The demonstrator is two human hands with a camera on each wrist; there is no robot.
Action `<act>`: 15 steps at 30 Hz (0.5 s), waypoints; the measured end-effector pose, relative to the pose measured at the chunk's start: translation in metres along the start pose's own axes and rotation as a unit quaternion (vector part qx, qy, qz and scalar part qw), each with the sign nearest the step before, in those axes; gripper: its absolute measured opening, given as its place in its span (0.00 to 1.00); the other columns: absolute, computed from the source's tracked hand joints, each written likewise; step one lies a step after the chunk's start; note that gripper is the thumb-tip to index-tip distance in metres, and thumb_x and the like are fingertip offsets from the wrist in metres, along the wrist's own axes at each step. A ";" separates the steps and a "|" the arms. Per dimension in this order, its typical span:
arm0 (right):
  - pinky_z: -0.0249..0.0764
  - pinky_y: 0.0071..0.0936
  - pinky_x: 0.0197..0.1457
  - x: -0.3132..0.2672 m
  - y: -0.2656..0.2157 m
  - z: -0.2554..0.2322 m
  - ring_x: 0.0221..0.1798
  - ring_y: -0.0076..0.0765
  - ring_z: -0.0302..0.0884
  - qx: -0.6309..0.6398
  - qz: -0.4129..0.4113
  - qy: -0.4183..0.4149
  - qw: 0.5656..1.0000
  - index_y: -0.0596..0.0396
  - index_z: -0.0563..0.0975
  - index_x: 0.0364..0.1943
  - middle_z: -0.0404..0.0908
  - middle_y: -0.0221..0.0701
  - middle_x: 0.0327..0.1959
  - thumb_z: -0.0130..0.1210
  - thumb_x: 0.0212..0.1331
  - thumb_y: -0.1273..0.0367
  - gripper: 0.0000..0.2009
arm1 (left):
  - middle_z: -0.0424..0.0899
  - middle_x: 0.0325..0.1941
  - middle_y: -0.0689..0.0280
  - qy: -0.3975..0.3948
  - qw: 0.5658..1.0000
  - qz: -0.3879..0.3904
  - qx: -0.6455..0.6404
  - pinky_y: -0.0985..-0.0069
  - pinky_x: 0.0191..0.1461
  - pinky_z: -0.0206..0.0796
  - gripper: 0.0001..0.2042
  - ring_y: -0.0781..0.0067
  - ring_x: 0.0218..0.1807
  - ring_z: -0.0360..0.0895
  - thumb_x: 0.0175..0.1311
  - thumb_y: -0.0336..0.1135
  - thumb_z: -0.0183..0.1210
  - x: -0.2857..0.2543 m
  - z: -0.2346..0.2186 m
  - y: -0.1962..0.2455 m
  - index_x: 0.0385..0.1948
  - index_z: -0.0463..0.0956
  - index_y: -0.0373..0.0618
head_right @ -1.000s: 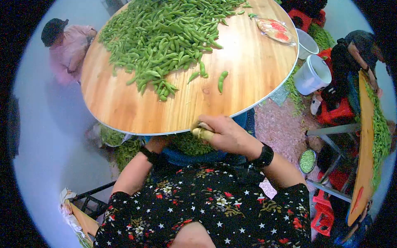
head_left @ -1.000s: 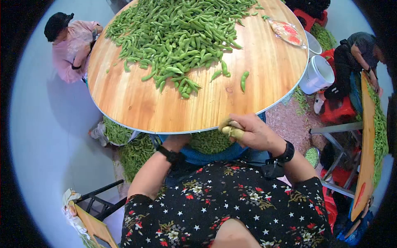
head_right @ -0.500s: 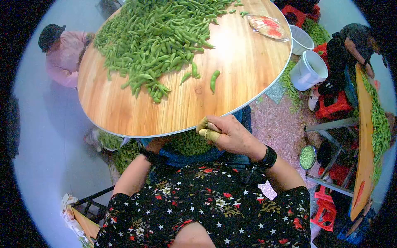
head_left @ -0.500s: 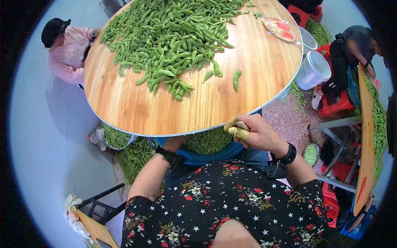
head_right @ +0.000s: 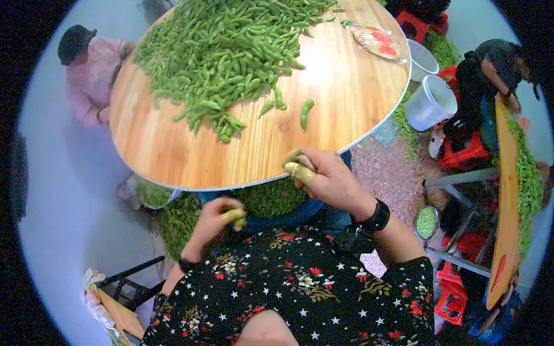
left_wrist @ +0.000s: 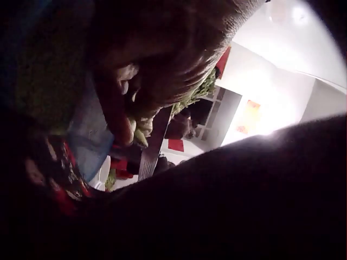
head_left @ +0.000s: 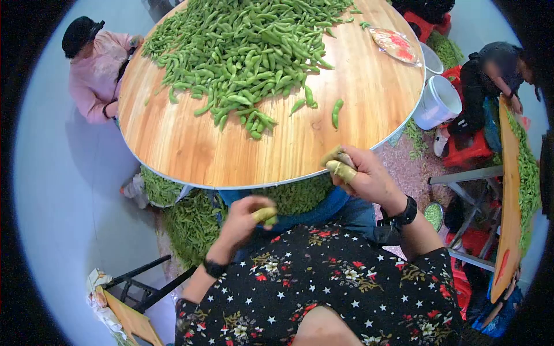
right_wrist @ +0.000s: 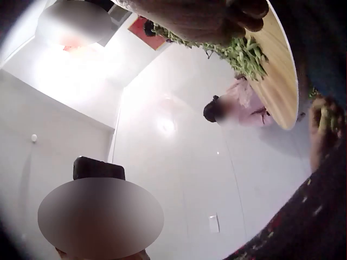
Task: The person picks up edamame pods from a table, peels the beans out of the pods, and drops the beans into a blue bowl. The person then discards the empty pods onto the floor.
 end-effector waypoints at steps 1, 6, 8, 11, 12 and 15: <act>0.62 0.19 0.21 0.000 -0.001 -0.006 0.19 0.15 0.65 -0.004 -0.003 0.007 1.000 0.57 0.74 0.32 0.71 0.24 0.19 0.51 0.63 0.68 0.07 | 0.79 0.30 0.62 0.037 0.999 0.006 -0.003 0.79 0.30 0.72 0.07 0.76 0.28 0.77 0.58 0.26 0.60 -0.014 -0.012 0.002 0.37 0.76 0.35; 0.69 0.27 0.29 0.009 0.009 -0.048 0.24 0.28 0.72 -0.171 -0.069 0.134 0.974 0.59 0.74 0.37 0.74 0.32 0.22 0.51 0.60 0.70 0.07 | 0.80 0.41 0.50 0.283 0.720 0.103 0.626 0.69 0.48 0.71 0.19 0.51 0.41 0.79 0.52 0.29 0.64 -0.087 -0.110 -0.028 0.47 0.72 0.34; 0.70 0.31 0.33 0.021 0.006 -0.053 0.28 0.37 0.74 -0.223 -0.114 0.167 0.954 0.59 0.74 0.39 0.76 0.36 0.26 0.51 0.59 0.71 0.07 | 0.79 0.44 0.49 0.311 0.706 0.125 0.624 0.67 0.51 0.69 0.21 0.48 0.45 0.76 0.51 0.29 0.64 -0.090 -0.101 -0.010 0.48 0.72 0.35; 0.72 0.37 0.40 0.053 0.003 -0.056 0.35 0.51 0.75 -0.311 -0.227 0.218 0.897 0.60 0.74 0.41 0.76 0.43 0.34 0.51 0.56 0.72 0.10 | 0.78 0.47 0.48 0.280 0.751 0.183 0.570 0.65 0.54 0.67 0.22 0.45 0.50 0.74 0.50 0.29 0.64 -0.086 -0.079 0.039 0.49 0.71 0.36; 0.72 0.39 0.44 0.064 0.000 -0.056 0.39 0.56 0.74 -0.348 -0.295 0.237 0.858 0.60 0.74 0.41 0.76 0.45 0.39 0.51 0.54 0.73 0.10 | 0.78 0.47 0.50 0.218 0.801 0.218 0.513 0.64 0.53 0.67 0.22 0.46 0.50 0.74 0.50 0.29 0.64 -0.079 -0.066 0.060 0.49 0.71 0.36; 0.71 0.42 0.45 0.085 -0.007 -0.055 0.40 0.55 0.74 -0.415 -0.288 0.195 0.841 0.60 0.74 0.37 0.73 0.45 0.39 0.51 0.53 0.74 0.08 | 0.77 0.48 0.50 0.131 0.804 0.273 0.511 0.64 0.54 0.67 0.20 0.48 0.50 0.74 0.53 0.33 0.63 -0.051 -0.036 0.103 0.47 0.72 0.36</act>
Point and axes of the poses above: each hand's wrist, its own x-axis towards the middle knuckle, its own z-axis out of the palm, y = z × x, the point moved 3 cm from there along x, towards the middle knuckle
